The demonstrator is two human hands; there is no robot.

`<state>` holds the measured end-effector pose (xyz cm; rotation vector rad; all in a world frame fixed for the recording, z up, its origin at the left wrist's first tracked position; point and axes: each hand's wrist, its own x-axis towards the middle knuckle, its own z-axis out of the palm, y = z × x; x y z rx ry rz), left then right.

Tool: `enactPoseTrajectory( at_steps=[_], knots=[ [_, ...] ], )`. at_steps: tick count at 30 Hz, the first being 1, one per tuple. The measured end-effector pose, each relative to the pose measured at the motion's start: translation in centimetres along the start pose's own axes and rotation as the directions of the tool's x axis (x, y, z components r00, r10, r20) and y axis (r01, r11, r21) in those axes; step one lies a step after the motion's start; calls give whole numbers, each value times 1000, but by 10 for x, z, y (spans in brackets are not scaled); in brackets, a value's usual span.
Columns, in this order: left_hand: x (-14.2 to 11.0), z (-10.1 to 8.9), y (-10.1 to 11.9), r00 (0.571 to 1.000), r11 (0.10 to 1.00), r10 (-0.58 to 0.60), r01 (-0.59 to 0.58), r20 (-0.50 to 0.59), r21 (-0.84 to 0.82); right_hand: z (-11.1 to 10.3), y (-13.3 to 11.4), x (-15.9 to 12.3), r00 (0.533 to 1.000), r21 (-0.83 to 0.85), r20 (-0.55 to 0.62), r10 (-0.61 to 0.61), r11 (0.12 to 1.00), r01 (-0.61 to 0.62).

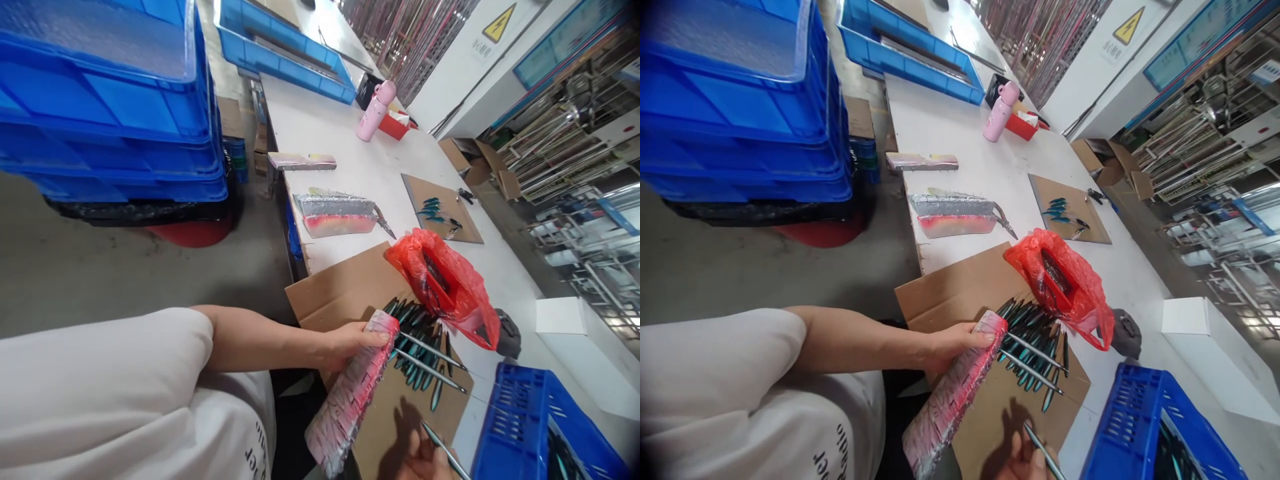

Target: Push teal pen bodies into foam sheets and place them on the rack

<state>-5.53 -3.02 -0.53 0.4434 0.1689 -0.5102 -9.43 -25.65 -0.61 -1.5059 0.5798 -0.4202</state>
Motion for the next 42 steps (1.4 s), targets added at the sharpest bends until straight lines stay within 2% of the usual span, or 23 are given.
enactPoseTrajectory(
  at_steps=[3, 6, 9, 15, 25, 34, 42],
  knots=[
    [-1, 2, -1, 1000, 1000, 22, -21, -18, 16, 32, -1, -32, 996, 139, 70, 64, 988, -73],
    [-2, 3, -2, 998, 998, 51, -50, -29, 39, 61, -6, -52, 988, 222, 121, 99, 967, -124],
    [-3, 4, -3, 997, 996, 76, -74, -29, 41, 75, -6, -59, 977, 225, 167, 130, 960, -166],
    [-3, 7, -4, 996, 996, 84, -83, -37, 28, 73, 0, -56, 972, 252, 189, 136, 950, -182],
    [-4, 8, -3, 992, 988, 94, -83, -82, 127, 70, 6, -52, 961, 258, 193, 199, 934, -245],
    [-3, 7, -4, 991, 989, 98, -86, -95, 119, 75, 6, -53, 966, 223, 205, 159, 953, -205],
    [-4, 7, -2, 991, 986, 91, -77, -96, 145, 70, 7, -56, 973, 237, 183, 138, 955, -180]
  ],
)
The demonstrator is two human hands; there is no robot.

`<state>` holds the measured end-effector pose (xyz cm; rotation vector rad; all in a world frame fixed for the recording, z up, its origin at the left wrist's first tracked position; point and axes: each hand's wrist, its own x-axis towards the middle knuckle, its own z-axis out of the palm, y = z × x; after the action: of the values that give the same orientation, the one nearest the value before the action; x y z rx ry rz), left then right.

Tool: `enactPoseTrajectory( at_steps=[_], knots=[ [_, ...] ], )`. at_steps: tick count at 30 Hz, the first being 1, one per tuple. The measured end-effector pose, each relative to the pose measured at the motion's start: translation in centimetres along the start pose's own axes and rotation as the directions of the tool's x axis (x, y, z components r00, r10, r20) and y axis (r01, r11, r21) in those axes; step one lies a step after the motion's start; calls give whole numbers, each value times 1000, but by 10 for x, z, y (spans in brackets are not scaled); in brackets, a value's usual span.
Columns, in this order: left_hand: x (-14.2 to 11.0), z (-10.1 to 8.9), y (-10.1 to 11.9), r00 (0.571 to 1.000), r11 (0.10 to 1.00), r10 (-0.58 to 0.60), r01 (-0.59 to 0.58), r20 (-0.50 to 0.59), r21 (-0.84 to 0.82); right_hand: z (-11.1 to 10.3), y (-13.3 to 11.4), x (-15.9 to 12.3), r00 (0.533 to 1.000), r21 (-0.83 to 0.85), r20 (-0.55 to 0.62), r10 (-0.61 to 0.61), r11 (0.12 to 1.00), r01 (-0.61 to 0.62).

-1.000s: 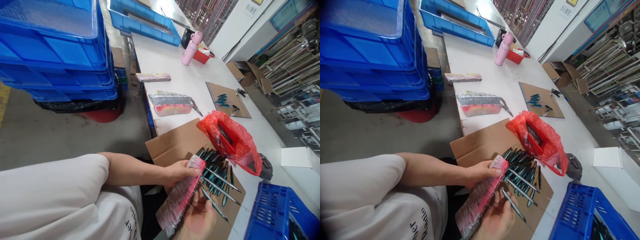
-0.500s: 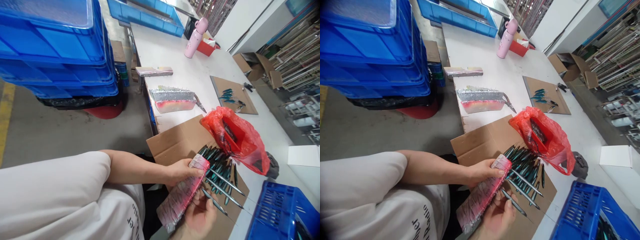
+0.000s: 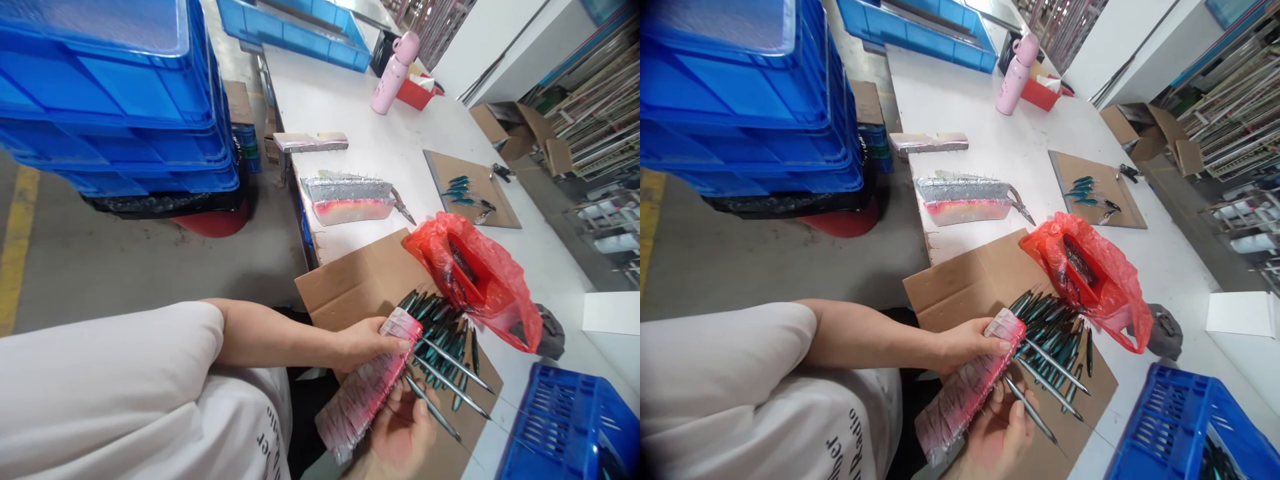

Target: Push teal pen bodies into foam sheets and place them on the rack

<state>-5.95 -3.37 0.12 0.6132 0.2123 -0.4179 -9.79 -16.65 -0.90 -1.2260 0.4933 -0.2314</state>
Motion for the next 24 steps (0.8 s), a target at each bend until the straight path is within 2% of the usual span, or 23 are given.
enactPoseTrajectory(
  at_steps=[8, 24],
  knots=[
    [1, 0, -3, 1000, 1000, 17, -17, -9, 11, 3, -15, -7, 996, -136, 78, -46, 989, 56],
    [-1, 1, -2, 1000, 999, 21, -21, 1, -45, 15, -27, -1, 999, -240, 41, 5, 971, 5]
  ],
)
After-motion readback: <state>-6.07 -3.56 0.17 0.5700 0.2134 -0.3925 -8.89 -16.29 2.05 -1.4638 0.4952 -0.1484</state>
